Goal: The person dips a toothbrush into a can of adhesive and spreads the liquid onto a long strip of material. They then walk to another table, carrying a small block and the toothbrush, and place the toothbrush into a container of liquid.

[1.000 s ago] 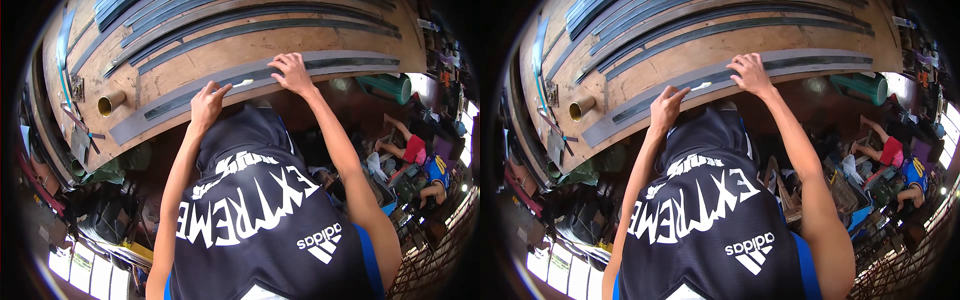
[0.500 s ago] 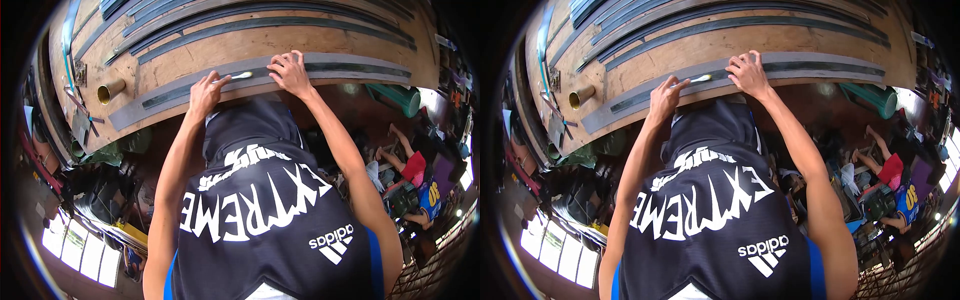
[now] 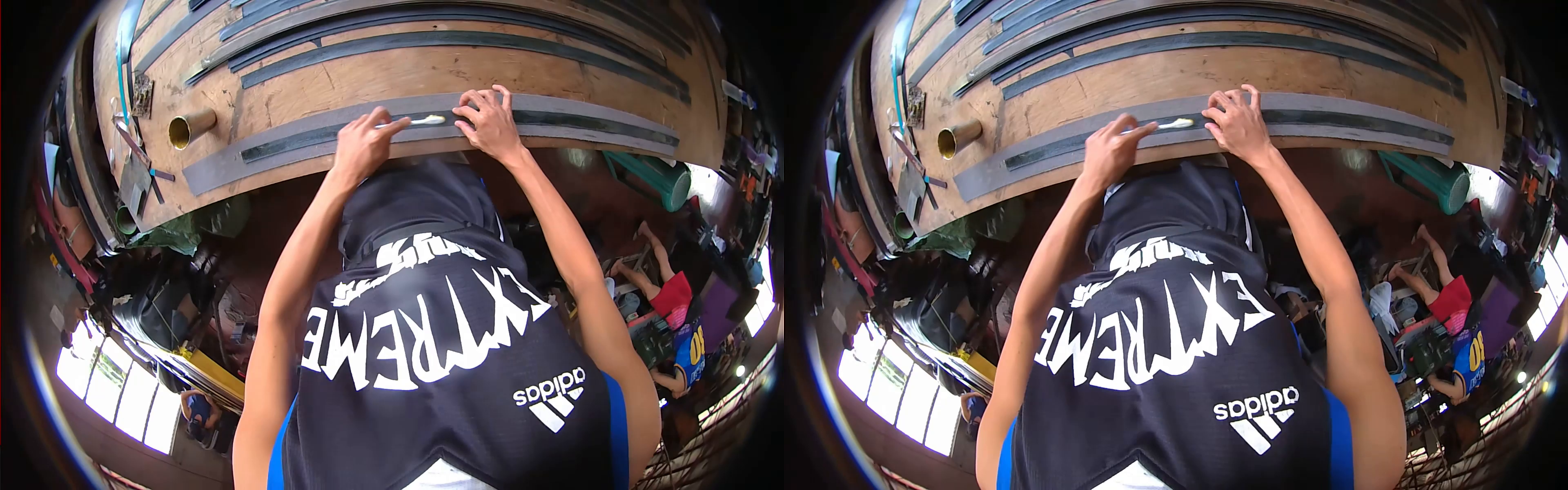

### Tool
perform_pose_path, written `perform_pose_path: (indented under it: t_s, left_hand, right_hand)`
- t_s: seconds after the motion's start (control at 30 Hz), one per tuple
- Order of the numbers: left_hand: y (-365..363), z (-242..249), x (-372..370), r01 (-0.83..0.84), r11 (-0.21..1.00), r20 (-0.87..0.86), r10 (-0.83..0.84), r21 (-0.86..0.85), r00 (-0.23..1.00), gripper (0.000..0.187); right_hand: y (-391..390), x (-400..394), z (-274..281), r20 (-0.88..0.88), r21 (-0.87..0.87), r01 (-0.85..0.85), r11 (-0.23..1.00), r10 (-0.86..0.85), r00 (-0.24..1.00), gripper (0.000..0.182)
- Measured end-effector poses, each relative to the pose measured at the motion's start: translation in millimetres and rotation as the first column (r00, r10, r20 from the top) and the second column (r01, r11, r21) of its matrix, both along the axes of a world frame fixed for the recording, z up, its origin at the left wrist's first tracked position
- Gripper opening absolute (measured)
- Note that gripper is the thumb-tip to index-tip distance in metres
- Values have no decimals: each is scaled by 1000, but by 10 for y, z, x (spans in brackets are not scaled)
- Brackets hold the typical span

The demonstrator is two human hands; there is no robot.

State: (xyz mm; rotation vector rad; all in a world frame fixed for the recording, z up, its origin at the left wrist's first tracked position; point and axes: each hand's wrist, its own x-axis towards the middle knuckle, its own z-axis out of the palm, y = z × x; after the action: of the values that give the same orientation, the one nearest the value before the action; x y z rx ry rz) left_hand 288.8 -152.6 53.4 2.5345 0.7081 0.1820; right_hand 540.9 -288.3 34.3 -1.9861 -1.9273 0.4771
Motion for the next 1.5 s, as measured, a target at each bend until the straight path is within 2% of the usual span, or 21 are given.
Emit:
perform_pose_path:
  t_s: [0.07,0.17,0.3,0.4,0.43,0.53,0.63,0.67,0.87,0.97,1.0,1.17,1.27,1.37,1.4,1.5]
  left_hand:
    - [-24,-127,74,65,998,-33,-65,13,997,40]
    - [129,-102,-224,65,996,-124,-56,68,991,40]
    - [450,106,-839,15,992,-258,17,122,966,38]
    - [526,321,-969,-23,993,-320,59,116,946,39]
    - [516,346,-925,-24,993,-319,61,118,946,39]
    - [306,333,-594,-50,998,-142,55,38,988,39]
    - [79,62,-340,23,997,-101,-15,73,995,39]
    - [108,13,-418,-13,999,-97,17,50,995,39]
    - [471,263,-1220,-105,984,-333,149,147,931,40]
    - [440,446,-1101,-125,986,-305,154,114,940,35]
    - [372,421,-962,-124,988,-248,144,95,958,36]
    - [-116,-20,-121,-25,1000,-16,25,4,1000,36]
    - [-83,-113,-178,-38,997,-113,46,69,993,37]
    - [210,-51,-778,-70,984,-186,100,163,977,37]
    - [372,60,-1097,-146,978,-265,181,146,947,36]
    - [473,285,-1282,-171,970,-324,221,175,920,34]
  right_hand:
    - [5,1,9,16,-1,1,1000,-1,1000,18]
    - [-2,-3,25,25,12,13,1000,-13,1000,18]
    - [-9,2,-2,13,13,10,1000,-10,1000,18]
    - [-1,11,9,25,6,1,1000,-1,1000,19]
    - [-2,7,13,32,-1,-1,1000,1,1000,19]
    - [3,-4,13,45,-3,-8,1000,9,999,19]
    - [9,-3,13,55,5,-9,1000,9,998,20]
    - [0,-1,14,57,6,-5,1000,4,998,20]
    - [-13,0,11,48,34,-9,999,7,999,19]
    - [-2,1,11,59,26,-21,999,19,998,20]
    - [2,8,11,59,28,-27,999,25,998,20]
    - [17,12,22,70,20,-40,999,39,997,20]
    - [4,23,34,76,27,-36,999,34,997,20]
    - [-4,34,38,65,30,-41,999,39,997,20]
    - [5,13,26,58,37,-39,999,37,998,20]
    - [7,37,35,73,39,-49,998,46,996,20]
